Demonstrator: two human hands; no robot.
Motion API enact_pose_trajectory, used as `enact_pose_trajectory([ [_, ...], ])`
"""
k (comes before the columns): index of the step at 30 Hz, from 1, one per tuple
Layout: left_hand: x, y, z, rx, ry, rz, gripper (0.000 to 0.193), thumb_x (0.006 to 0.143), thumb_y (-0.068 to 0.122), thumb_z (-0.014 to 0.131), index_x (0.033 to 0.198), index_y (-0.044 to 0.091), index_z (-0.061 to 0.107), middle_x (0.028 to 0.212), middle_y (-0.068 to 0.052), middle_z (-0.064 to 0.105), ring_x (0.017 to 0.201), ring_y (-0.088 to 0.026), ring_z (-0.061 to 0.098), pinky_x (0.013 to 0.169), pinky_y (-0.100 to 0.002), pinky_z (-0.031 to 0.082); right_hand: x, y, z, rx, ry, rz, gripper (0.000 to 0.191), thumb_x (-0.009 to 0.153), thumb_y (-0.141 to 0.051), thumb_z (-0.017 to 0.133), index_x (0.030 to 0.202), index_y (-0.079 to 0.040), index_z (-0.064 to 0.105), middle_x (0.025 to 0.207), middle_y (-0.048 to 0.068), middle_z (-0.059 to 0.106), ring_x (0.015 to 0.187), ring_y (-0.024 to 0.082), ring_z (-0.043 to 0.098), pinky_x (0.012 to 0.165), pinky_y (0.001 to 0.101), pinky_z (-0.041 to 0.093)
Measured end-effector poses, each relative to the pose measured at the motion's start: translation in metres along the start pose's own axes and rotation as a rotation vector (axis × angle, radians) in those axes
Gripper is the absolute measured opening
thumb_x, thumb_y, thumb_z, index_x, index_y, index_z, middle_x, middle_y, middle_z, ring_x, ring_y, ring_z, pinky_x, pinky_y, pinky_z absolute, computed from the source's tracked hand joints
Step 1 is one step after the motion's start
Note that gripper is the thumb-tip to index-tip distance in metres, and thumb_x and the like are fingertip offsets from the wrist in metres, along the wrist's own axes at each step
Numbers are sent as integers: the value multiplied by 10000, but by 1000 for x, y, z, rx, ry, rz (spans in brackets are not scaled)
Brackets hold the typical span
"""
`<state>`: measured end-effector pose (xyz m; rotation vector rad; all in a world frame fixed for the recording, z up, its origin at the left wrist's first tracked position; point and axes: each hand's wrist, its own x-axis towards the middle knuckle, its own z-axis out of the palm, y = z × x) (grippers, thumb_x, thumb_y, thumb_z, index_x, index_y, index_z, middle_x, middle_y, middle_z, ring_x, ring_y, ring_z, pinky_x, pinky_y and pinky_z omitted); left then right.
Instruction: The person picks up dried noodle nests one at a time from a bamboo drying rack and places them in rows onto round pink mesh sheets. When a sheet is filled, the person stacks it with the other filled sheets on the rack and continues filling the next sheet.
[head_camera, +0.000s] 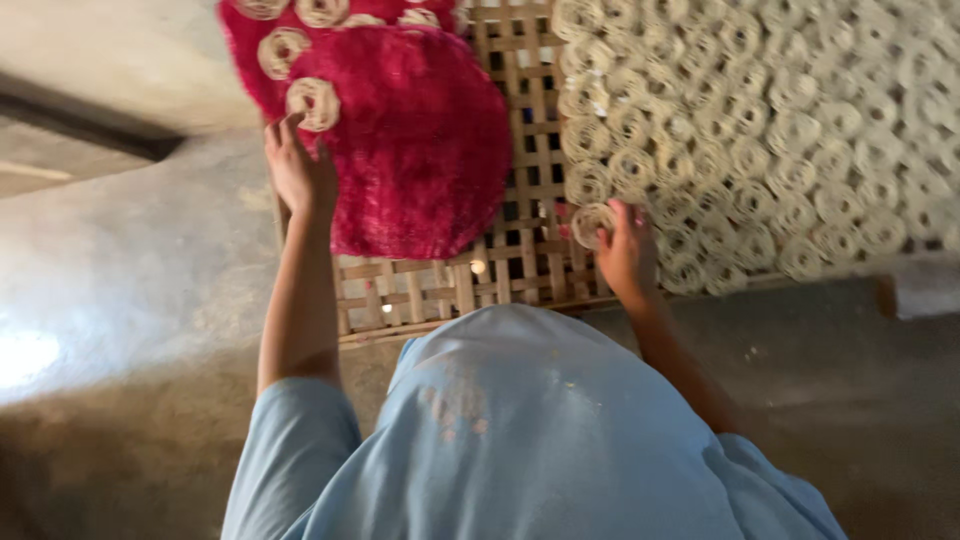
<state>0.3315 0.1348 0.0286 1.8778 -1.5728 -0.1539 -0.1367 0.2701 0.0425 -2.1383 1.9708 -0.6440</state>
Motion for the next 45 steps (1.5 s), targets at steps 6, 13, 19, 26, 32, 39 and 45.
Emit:
enact_pose_trajectory([
  [6,54,-8,1,117,-67,-53,392,955,145,649,1339,82,602,1308,-177,571,1174,-409,520,1014,-499,444,5,-25,-17,252,100,57,488,906,14,697,1361,-39,528,1235,203,540,970,330,579,736,401,495],
  [13,81,0,10,284,-89,-181,224,944,178,654,1117,43,607,1215,-195,580,1158,-402,539,971,-488,476,17,-46,-26,350,135,-57,428,932,28,697,1331,-45,560,1253,156,521,951,224,566,747,315,524],
  [19,80,14,9,-66,-5,-101,200,967,176,680,1026,35,551,893,-179,670,798,-390,659,687,-521,536,30,-55,-5,489,88,-13,337,944,1,682,1272,-41,615,1204,134,580,927,196,626,735,275,564],
  [26,-2,134,19,-476,-325,61,350,987,219,780,1127,39,514,852,-142,729,743,-279,745,639,-391,592,73,-60,82,1552,-411,514,335,1004,-208,615,1277,-17,646,1207,118,726,1100,196,720,956,313,578],
  [32,-102,209,18,-659,-500,339,485,895,139,772,1293,27,518,1152,-175,662,945,-310,719,751,-398,615,64,5,77,1486,-217,508,169,1022,-82,730,1160,-13,659,1027,75,705,916,171,667,852,326,546],
  [39,-116,158,38,-190,-534,373,486,899,165,732,1335,46,552,1290,-164,563,1164,-358,580,997,-460,520,-13,88,1,994,-246,442,216,997,-87,614,1189,-30,696,999,44,731,841,112,640,750,252,524],
  [45,-122,142,51,-37,-513,353,625,843,261,782,1381,59,536,1414,-128,497,1253,-338,509,1037,-466,443,-67,65,19,837,-175,478,215,1010,-82,591,1192,-16,684,928,63,699,803,120,636,736,260,518],
])
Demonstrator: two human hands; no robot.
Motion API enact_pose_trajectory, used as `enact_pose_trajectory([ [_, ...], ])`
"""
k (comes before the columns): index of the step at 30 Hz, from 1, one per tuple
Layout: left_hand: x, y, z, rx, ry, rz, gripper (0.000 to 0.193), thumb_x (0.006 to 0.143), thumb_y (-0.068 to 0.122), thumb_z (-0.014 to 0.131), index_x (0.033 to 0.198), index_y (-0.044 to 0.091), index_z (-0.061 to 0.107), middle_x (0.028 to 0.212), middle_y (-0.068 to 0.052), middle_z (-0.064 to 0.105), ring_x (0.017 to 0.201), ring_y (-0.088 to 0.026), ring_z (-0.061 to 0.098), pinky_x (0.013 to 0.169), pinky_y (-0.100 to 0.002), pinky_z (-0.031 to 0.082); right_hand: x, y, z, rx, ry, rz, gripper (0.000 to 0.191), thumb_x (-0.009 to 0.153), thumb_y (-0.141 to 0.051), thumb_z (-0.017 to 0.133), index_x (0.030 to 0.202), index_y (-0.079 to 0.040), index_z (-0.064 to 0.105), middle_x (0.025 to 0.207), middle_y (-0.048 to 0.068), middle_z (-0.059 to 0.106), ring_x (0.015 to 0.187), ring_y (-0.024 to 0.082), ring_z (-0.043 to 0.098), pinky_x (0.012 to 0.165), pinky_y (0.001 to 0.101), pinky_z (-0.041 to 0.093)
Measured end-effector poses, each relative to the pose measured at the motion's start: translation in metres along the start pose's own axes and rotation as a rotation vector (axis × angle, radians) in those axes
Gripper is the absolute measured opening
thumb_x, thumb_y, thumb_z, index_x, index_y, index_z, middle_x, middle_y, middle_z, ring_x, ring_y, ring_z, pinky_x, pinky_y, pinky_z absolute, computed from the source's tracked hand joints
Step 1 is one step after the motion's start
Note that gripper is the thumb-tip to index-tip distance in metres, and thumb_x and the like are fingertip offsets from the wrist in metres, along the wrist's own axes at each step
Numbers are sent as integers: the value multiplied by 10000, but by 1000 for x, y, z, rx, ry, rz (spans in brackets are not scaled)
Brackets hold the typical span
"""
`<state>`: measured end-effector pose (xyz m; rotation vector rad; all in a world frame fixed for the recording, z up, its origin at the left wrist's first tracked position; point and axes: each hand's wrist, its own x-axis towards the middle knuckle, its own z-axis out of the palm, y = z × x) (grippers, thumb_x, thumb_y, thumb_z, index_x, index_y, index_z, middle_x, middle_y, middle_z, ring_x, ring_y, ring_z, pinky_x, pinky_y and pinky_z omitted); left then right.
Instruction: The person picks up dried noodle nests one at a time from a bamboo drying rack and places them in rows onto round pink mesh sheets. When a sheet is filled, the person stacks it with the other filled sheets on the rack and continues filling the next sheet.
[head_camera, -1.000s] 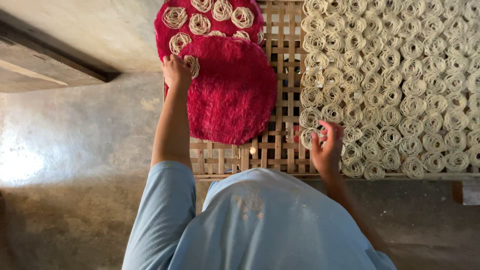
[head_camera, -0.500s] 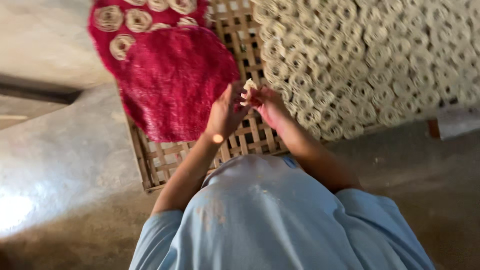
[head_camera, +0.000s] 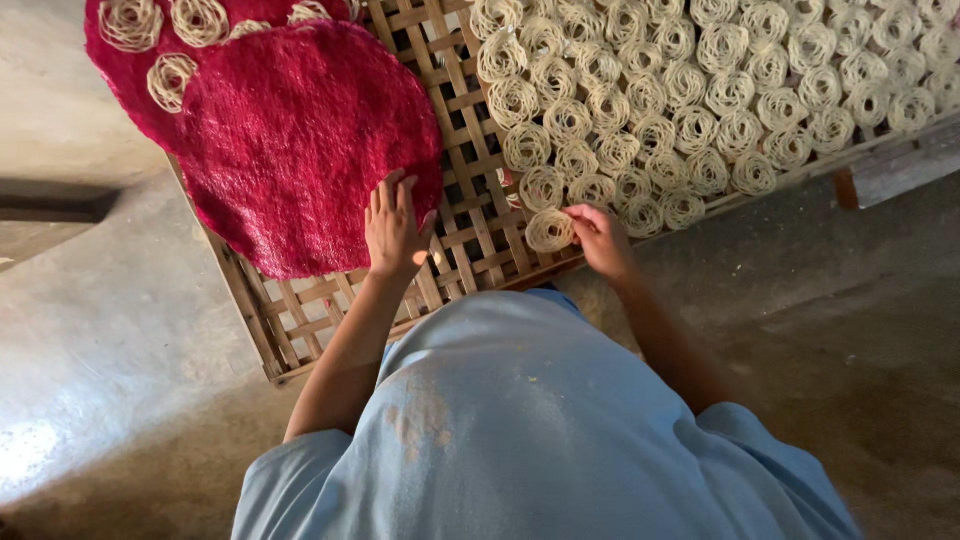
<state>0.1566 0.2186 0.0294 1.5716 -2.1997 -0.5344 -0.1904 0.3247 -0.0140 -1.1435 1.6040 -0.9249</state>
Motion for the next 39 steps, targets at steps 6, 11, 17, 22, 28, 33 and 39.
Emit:
enact_pose_trajectory([
  [6,-2,-8,8,27,25,10,600,814,313,824,1316,88,585,1357,-94,538,1191,-318,561,977,-447,486,-22,-34,25,-482,220,-336,290,935,-91,707,1208,-49,621,982,134,684,867,246,678,756,345,535],
  [11,-2,-31,25,-159,165,-82,219,1023,240,700,1215,136,683,1172,-49,706,1046,-226,698,865,-346,582,-31,-68,21,-813,359,-584,395,891,-114,777,1226,-58,575,1099,158,596,996,353,600,777,467,520],
  [17,-6,-95,-4,-1548,430,-655,380,991,309,567,1297,97,643,1210,-92,720,1100,-262,691,960,-418,538,-26,-66,2,-434,279,-480,296,931,-54,727,1204,-54,610,1123,171,593,850,276,614,638,351,541],
  [22,-50,-129,-70,-1857,507,-370,624,980,406,502,1505,69,471,1484,-140,618,1383,-338,610,1199,-516,482,0,-44,-27,-400,209,-470,235,939,-61,737,1158,-61,653,923,106,628,706,224,619,630,333,520],
  [28,-11,-42,-33,-1485,368,-326,268,1168,310,633,1144,45,607,1015,-118,659,927,-267,650,780,-451,549,38,-42,-60,-225,15,-494,152,961,-80,693,1108,-49,670,935,77,666,726,149,654,610,280,544],
  [33,25,40,15,-871,497,-515,133,1067,130,622,1077,32,710,883,-17,654,814,-126,599,711,-279,501,54,-53,-80,-166,-189,-565,129,984,-95,690,1103,-45,683,955,68,689,790,123,680,657,263,554],
  [39,8,68,3,-1267,896,-557,183,1053,172,597,928,51,654,818,-3,683,728,-114,644,649,-280,551,70,-79,-78,-128,-460,-609,141,1003,-90,678,1139,-53,674,997,51,703,858,123,685,744,248,576],
])
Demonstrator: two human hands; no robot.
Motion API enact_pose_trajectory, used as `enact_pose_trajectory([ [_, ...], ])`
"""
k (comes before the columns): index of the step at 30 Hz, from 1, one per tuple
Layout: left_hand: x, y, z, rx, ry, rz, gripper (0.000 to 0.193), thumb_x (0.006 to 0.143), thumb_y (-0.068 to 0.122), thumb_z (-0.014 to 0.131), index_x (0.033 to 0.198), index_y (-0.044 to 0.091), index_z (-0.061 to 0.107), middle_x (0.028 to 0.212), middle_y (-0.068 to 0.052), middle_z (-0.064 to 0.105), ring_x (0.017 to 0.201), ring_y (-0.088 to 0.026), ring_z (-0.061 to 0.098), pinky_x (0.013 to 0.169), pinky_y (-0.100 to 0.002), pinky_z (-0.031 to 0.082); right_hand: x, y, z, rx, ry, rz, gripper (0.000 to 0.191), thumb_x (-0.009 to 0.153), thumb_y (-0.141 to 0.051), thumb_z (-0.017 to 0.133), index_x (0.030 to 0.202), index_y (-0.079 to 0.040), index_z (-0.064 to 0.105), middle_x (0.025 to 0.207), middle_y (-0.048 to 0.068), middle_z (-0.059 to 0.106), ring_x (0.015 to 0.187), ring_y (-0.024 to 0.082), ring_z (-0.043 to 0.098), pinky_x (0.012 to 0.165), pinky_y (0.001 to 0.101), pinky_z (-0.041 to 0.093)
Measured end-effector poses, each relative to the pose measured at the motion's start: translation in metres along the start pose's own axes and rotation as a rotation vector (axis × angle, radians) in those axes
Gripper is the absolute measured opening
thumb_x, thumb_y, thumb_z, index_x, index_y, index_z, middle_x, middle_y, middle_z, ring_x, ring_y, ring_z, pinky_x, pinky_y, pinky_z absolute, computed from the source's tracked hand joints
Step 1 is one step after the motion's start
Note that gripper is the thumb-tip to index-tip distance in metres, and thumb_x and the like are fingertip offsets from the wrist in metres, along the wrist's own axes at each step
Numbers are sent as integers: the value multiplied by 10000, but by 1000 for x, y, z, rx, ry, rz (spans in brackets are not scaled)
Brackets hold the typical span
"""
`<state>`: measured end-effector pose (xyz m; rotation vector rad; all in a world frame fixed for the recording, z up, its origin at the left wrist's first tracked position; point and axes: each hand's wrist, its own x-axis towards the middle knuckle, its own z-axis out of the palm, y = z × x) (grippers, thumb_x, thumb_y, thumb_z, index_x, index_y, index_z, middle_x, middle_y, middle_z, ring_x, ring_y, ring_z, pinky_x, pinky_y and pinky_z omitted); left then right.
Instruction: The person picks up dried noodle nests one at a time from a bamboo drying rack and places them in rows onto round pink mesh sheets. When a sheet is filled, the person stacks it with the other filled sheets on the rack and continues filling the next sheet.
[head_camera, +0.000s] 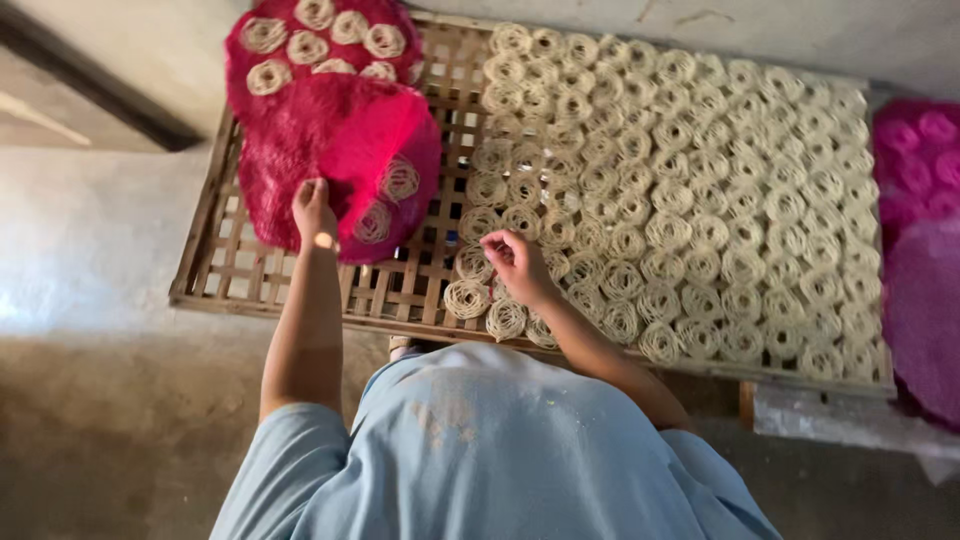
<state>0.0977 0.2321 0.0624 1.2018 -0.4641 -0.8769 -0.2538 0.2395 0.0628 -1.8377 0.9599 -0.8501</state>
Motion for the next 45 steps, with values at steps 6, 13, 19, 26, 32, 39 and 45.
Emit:
enact_pose_trajectory([
  [6,6,19,-17,-63,53,35,107,1046,154,645,997,83,707,856,9,680,771,-104,635,705,-272,553,58,-23,47,-177,-108,-130,313,884,-64,698,1195,-51,662,1174,104,630,983,262,674,811,352,576],
  [13,27,50,-75,-172,139,-70,123,1011,183,621,988,100,709,869,9,712,797,-115,666,715,-285,578,116,-27,91,-694,-180,-340,388,816,14,663,1191,-84,671,1263,104,634,1142,377,605,938,475,517],
  [19,58,74,-128,-204,48,-56,124,1053,197,612,988,117,681,849,30,644,781,-100,624,720,-275,575,139,-32,108,-600,-142,99,282,905,-68,635,1186,-77,656,1281,112,596,1144,354,608,914,476,529],
  [26,82,71,-138,-204,-43,-69,143,1063,209,603,999,102,674,906,-10,695,812,-133,675,737,-307,600,172,-41,151,-886,-202,-323,622,725,99,569,1314,-86,642,1404,125,572,1260,393,524,947,462,496],
  [32,108,106,-151,-193,33,-25,140,1036,193,608,1012,76,680,929,-45,734,787,-163,716,692,-327,617,178,-36,160,-1128,-241,-513,134,905,-99,576,968,-83,693,1116,72,690,1166,299,600,1013,440,528],
  [39,125,143,-136,-83,-23,53,148,1051,181,614,1023,51,678,928,-60,747,811,-192,752,657,-324,612,188,-35,155,-1086,-345,-713,121,838,-154,612,920,-118,693,962,51,656,990,267,614,790,406,543],
  [45,169,213,-149,0,164,154,133,1077,175,598,983,88,633,853,-53,733,703,-194,753,519,-303,552,145,2,125,-998,-483,-623,193,818,-69,613,981,-91,714,1080,99,684,1045,291,630,871,438,553],
])
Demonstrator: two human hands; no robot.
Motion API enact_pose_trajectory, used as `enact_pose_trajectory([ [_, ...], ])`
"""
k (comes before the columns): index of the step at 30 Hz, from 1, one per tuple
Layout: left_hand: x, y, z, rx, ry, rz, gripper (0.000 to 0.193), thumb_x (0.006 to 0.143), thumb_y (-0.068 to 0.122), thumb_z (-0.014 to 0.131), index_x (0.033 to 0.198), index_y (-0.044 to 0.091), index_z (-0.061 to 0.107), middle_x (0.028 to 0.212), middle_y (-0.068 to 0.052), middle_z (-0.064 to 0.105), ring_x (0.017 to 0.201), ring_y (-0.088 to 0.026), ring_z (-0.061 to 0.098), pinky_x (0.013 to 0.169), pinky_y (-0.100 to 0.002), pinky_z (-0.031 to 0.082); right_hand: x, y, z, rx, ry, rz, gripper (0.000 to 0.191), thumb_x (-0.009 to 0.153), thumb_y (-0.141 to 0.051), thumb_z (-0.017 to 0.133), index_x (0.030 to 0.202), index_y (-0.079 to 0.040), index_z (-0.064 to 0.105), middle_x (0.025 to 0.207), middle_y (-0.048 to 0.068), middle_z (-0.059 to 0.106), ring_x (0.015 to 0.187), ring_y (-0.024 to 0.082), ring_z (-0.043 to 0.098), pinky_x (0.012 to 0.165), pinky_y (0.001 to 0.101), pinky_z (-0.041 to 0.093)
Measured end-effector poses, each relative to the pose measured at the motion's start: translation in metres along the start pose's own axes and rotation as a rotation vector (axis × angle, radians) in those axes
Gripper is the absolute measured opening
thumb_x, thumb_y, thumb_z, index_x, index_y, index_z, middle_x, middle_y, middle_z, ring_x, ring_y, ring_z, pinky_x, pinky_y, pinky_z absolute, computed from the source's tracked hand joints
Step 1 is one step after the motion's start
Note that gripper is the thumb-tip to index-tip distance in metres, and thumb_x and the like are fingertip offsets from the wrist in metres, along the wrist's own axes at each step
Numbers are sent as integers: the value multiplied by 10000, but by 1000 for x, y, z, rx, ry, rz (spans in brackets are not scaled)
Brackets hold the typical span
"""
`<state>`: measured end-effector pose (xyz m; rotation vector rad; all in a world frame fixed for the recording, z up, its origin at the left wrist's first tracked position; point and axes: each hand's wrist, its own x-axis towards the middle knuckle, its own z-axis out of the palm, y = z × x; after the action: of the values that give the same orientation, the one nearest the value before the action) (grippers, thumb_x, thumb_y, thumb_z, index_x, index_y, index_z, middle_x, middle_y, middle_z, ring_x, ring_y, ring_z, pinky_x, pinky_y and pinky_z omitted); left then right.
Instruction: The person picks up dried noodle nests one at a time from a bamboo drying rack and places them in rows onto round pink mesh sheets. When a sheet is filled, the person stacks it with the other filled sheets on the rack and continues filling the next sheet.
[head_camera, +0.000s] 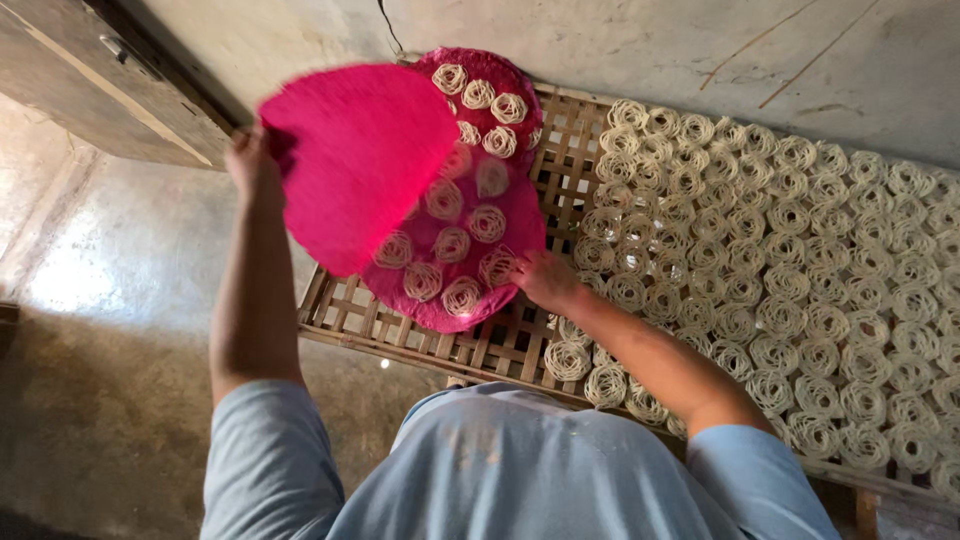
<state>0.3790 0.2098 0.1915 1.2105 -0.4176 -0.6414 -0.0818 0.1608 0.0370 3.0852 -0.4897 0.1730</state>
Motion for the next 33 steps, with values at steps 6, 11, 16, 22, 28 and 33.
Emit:
enact_pose_trajectory([
  [6,16,64,47,252,-141,397,140,1119,33,533,1010,65,615,889,-52,771,749,-173,768,534,-285,495,-25,-4,7,214,-169,206,403,893,-141,660,1271,-83,536,1325,119,550,1226,270,561,1053,420,481],
  [11,-111,26,183,757,-487,667,141,1135,215,526,1162,190,662,956,-78,760,767,-248,745,593,-380,529,-32,29,-53,1755,356,298,705,978,-390,670,1539,-157,312,1565,67,421,1385,207,509,1155,373,442],
  [16,-342,-58,288,808,-948,1050,440,953,279,697,1358,139,594,1384,-142,634,1227,-347,659,883,-419,593,-102,104,-120,1634,1080,757,354,983,-150,728,1293,-5,638,1168,132,696,1014,234,680,860,417,585],
  [22,-425,-121,259,776,-951,604,462,889,131,734,1335,122,619,1418,-128,604,1299,-354,594,1048,-448,522,-422,198,-180,1603,1546,802,287,930,-39,697,1214,-4,677,1122,104,725,1011,270,705,924,445,586],
  [28,-386,-186,166,1138,-776,535,313,997,184,620,1294,110,684,1237,-158,687,1141,-360,653,948,-470,524,-726,193,-192,1458,1981,834,455,886,-107,658,1335,-48,617,1391,132,662,1345,349,609,1187,572,425],
  [33,-361,-205,110,1207,-596,613,170,979,193,659,1089,68,698,1182,-152,683,1194,-359,632,1081,-463,513,-830,173,-168,1365,2174,1287,379,977,-268,641,1324,-117,661,1367,74,714,1142,285,649,827,422,500],
])
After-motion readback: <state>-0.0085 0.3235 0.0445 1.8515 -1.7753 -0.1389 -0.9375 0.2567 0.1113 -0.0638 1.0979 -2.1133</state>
